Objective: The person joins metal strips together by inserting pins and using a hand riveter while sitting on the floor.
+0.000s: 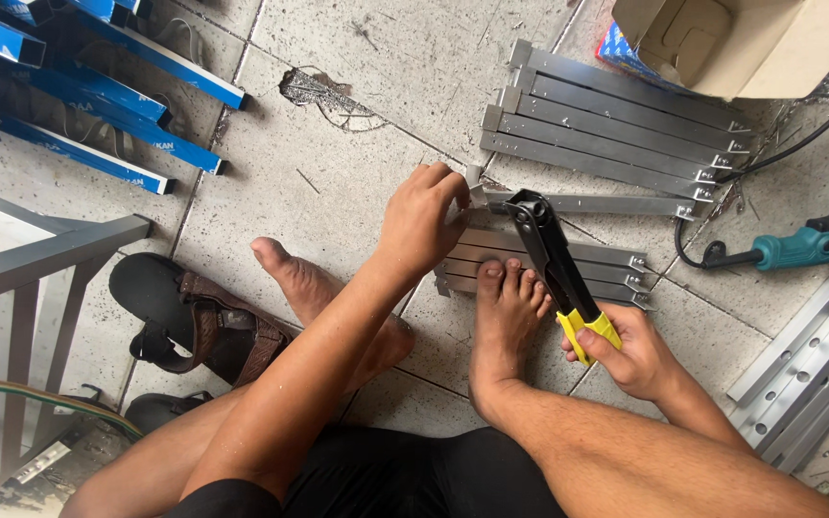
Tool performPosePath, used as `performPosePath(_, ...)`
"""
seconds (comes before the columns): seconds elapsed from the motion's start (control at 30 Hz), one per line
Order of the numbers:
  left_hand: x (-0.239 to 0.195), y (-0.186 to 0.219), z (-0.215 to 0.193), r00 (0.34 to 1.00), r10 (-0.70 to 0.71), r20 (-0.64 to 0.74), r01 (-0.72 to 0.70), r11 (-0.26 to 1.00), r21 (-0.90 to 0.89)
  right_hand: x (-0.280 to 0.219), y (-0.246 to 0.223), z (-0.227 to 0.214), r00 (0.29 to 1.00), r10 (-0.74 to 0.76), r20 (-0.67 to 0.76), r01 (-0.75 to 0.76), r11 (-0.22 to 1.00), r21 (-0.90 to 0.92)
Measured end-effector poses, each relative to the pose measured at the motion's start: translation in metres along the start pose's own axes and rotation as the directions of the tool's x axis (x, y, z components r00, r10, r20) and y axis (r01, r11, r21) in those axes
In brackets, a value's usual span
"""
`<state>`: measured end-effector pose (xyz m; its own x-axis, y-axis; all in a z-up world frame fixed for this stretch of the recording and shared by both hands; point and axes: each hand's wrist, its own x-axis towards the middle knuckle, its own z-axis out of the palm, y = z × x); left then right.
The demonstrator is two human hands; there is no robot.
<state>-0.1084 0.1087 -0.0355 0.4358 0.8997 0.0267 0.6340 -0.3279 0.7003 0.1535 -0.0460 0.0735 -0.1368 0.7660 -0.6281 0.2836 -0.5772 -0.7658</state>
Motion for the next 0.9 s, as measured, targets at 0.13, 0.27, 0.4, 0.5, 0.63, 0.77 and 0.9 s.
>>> performPosePath(0.13, 0.005, 0.012, -0.017, 0.998, 0.041, 0.042, -0.043, 0.997, 0.059, -0.003, -0.004, 0.001, 1.000, 0.006, -0.030, -0.005, 0.999, 0.050)
performPosePath(0.27, 0.011, 0.012, -0.012, 0.995, 0.022, 0.099, -0.031, 0.995, 0.091, -0.005, -0.004, -0.001, 0.998, -0.021, -0.056, 0.025, 0.997, 0.069)
performPosePath(0.4, 0.013, 0.013, -0.013, 0.998, 0.048, 0.041, -0.051, 0.997, 0.062, -0.005, 0.000, -0.002, 0.999, -0.018, -0.050, 0.022, 0.997, 0.070)
performPosePath(0.5, 0.016, 0.014, -0.010, 1.000, 0.017, 0.023, -0.018, 0.998, 0.067, -0.006, 0.004, -0.001, 0.998, -0.016, -0.056, 0.021, 0.996, 0.091)
performPosePath(0.63, 0.017, 0.011, 0.002, 0.994, 0.027, -0.106, -0.017, 0.995, 0.099, -0.005, 0.007, -0.001, 0.999, -0.016, -0.046, 0.020, 0.995, 0.094)
performPosePath(0.77, 0.009, 0.011, -0.011, 0.975, 0.154, -0.163, -0.149, 0.988, 0.039, -0.003, -0.001, -0.002, 0.999, -0.017, -0.034, 0.018, 0.999, 0.049)
performPosePath(0.9, -0.006, 0.003, -0.014, 0.979, 0.201, -0.022, -0.200, 0.979, 0.025, -0.004, 0.001, -0.004, 1.000, 0.009, -0.028, -0.007, 0.998, 0.060)
